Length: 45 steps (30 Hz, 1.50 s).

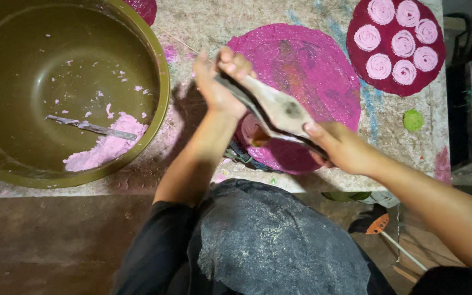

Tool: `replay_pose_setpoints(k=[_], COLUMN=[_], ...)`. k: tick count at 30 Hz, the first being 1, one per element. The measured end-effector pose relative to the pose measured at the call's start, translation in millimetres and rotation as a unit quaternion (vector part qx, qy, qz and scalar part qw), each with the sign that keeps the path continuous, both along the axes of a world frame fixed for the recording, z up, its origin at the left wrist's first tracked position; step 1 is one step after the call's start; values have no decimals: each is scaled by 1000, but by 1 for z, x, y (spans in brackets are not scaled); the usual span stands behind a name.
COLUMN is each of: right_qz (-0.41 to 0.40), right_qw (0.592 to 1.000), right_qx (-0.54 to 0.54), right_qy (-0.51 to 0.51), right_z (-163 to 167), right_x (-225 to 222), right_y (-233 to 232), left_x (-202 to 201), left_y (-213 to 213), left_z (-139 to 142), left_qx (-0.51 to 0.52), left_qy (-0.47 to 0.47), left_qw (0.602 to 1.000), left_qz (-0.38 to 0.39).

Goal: The person sits at a workbench and uses a hand-held extruder press to pipe pink paste into spiral rosettes on round pink boards. They load paste from a large bowl into the tool, squeeze rosettes one by one onto the boards, and set filled boards aside on a rack.

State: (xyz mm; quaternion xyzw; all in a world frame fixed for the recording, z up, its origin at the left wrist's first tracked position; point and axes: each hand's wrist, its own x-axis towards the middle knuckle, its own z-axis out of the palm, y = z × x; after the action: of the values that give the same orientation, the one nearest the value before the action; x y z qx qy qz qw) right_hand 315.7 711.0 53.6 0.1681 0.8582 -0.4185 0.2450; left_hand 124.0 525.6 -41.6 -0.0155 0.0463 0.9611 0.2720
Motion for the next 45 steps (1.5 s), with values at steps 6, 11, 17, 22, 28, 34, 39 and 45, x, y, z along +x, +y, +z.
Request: replay_pose_setpoints(k=[6, 11, 17, 22, 28, 34, 39, 45], right_qz=[-55, -76, -64, -84, -64, -74, -63, -72], right_qw=[992, 985, 986, 982, 976, 984, 986, 980], right_qx=[110, 104, 3, -13, 12, -10, -27, -64], right_qy=[11, 118, 156, 169, 209, 159, 152, 173], right_z=[12, 2, -14, -29, -39, -43, -48, -56], right_x=[7, 7, 20, 13, -3, -7, -16, -40], right_y=[31, 39, 54, 61, 62, 66, 62, 40], left_x=[-2, -21, -21, -7, -6, -14, -26, -41], left_y=[59, 75, 47, 30, 25, 21, 62, 59], left_z=[12, 41, 29, -13, -23, 10, 29, 39], left_qx=[34, 65, -146, -457, -367, -94, 34, -35], left_qy=[5, 132, 221, 473, 477, 344, 200, 214], left_qw=[999, 989, 953, 713, 764, 921, 975, 976], left_qz=[-25, -31, -149, -243, -232, -157, -94, -29])
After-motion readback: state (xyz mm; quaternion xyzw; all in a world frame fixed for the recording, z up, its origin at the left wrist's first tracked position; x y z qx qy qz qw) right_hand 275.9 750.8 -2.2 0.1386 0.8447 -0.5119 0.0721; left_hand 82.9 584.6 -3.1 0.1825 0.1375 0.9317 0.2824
